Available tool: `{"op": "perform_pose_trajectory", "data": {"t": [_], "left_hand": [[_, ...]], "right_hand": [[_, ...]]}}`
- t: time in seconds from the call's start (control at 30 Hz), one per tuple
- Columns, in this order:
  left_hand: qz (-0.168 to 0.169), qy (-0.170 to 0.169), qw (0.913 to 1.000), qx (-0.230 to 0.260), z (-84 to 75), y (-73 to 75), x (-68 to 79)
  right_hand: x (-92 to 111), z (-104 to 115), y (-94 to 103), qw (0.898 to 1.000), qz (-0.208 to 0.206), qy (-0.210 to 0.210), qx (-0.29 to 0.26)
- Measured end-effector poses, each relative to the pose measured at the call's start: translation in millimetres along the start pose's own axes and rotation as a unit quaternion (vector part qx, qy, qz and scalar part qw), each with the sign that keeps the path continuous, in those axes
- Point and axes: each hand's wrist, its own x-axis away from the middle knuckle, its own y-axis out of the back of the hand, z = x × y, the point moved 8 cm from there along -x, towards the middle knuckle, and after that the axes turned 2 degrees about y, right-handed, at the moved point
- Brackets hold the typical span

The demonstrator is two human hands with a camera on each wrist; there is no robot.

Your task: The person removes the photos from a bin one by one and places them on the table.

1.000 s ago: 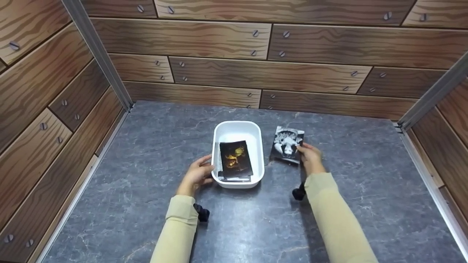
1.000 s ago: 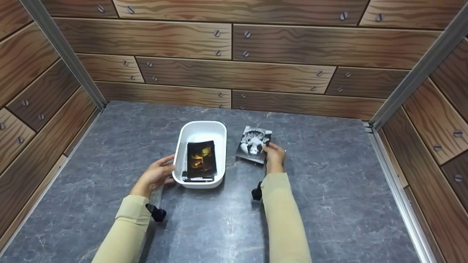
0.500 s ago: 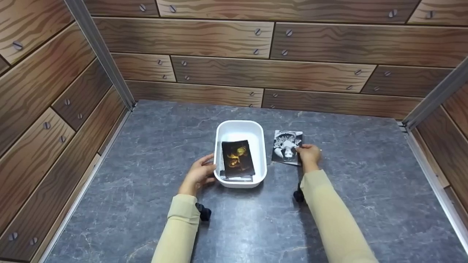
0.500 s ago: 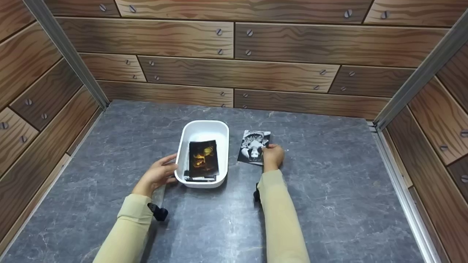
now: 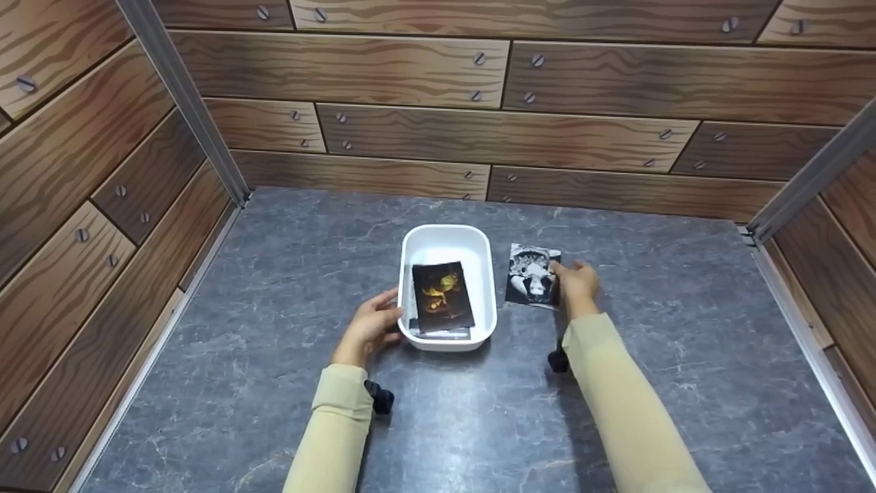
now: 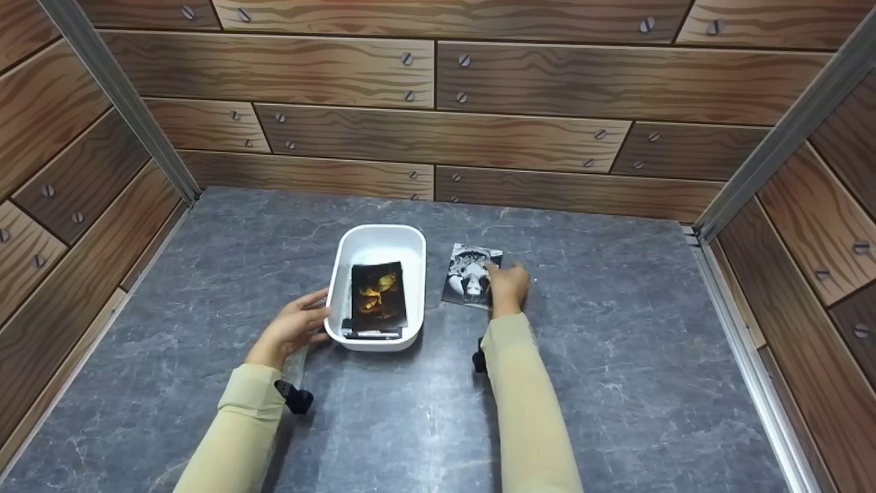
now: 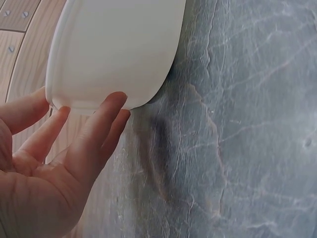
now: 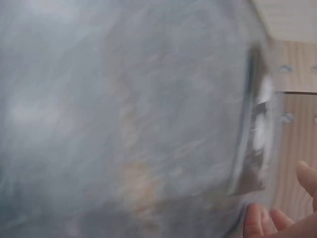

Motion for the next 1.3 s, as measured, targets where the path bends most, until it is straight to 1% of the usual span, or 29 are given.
{"op": "perform_pose_trajectory", "data": {"t": [0.07, 0.13, 0.27, 0.33, 0.43, 0.5, 0.6, 0.63, 0.7, 0.77, 0.83, 0.87, 0.93, 0.97, 1.03, 1.1, 1.13, 1.2, 1.3], "left_hand": [[-0.003, 0.003, 1.0, 0.0, 0.6, 0.5, -0.1], [-0.006, 0.004, 1.0, 0.002, 1.0, 1.0, -0.4], [-0.001, 0.001, 1.0, 0.009, 1.0, -0.7, -1.0], [0.0, -0.001, 1.0, 0.008, 0.4, -1.5, -0.7], [-0.003, -0.006, 1.0, 0.003, -0.9, -1.5, 0.7], [-0.006, -0.007, 1.0, 0.0, -1.3, -1.4, 1.5], [-0.006, -0.006, 1.0, 0.003, -1.4, -1.7, 2.4], [-0.005, -0.005, 1.0, 0.004, -1.4, -1.9, 2.4], [-0.003, -0.005, 1.0, 0.003, -1.6, -2.3, 2.6], [-0.002, -0.005, 1.0, 0.001, -1.3, -2.3, 2.4], [-0.002, -0.005, 1.0, -0.002, -0.5, -2.0, 2.3], [-0.003, -0.005, 1.0, -0.003, 0.2, -1.9, 2.2], [-0.002, -0.005, 1.0, -0.004, 1.2, -1.9, 1.7], [-0.003, -0.005, 1.0, -0.007, 1.4, -1.6, 1.7], [-0.003, -0.003, 1.0, -0.008, 1.7, -1.6, 1.5], [-0.005, -0.003, 0.9999, -0.015, 1.0, -1.6, 1.5], [-0.007, -0.003, 0.9998, -0.019, 0.4, -1.3, 1.6], [-0.008, -0.004, 0.9997, -0.023, -0.8, -1.4, 1.9], [-0.009, -0.008, 0.9996, -0.026, -2.5, -1.6, 2.1]], "right_hand": [[3.2, 10.6, -3.1, 0.999, 0.007, 0.0, -0.037], [8.4, 25.3, -9.5, 0.997, 0.019, 0.012, -0.075], [24.1, 55.4, -29.8, 0.988, 0.055, 0.041, -0.141], [35.9, 68.3, -43.5, 0.984, 0.079, 0.054, -0.15], [55.4, 82.2, -67.5, 0.98, 0.119, 0.077, -0.14], [68.4, 87.1, -83.9, 0.976, 0.149, 0.083, -0.136], [84.9, 88.6, -106.8, 0.969, 0.183, 0.086, -0.142], [88.2, 86.5, -114.3, 0.967, 0.191, 0.087, -0.141], [98.1, 82.6, -123.2, 0.962, 0.212, 0.091, -0.147], [84.8, 60.6, -144.6, 0.963, 0.207, 0.103, -0.137], [63.6, 31.3, -168.3, 0.967, 0.204, 0.115, -0.102], [54.4, 17.1, -179.3, 0.968, 0.208, 0.112, -0.09], [27.0, -15.8, -205.9, 0.976, 0.183, 0.108, -0.043], [23.0, -25.0, -212.1, 0.976, 0.191, 0.099, -0.025], [19.2, -37.4, -218.5, 0.98, 0.178, 0.089, 0.005], [25.2, -38.2, -216.0, 0.984, 0.154, 0.084, 0.034], [31.0, -35.1, -212.6, 0.984, 0.151, 0.081, 0.051], [40.7, -26.8, -204.5, 0.983, 0.126, 0.087, 0.097], [50.4, -17.7, -198.9, 0.977, 0.129, 0.083, 0.151]]}}
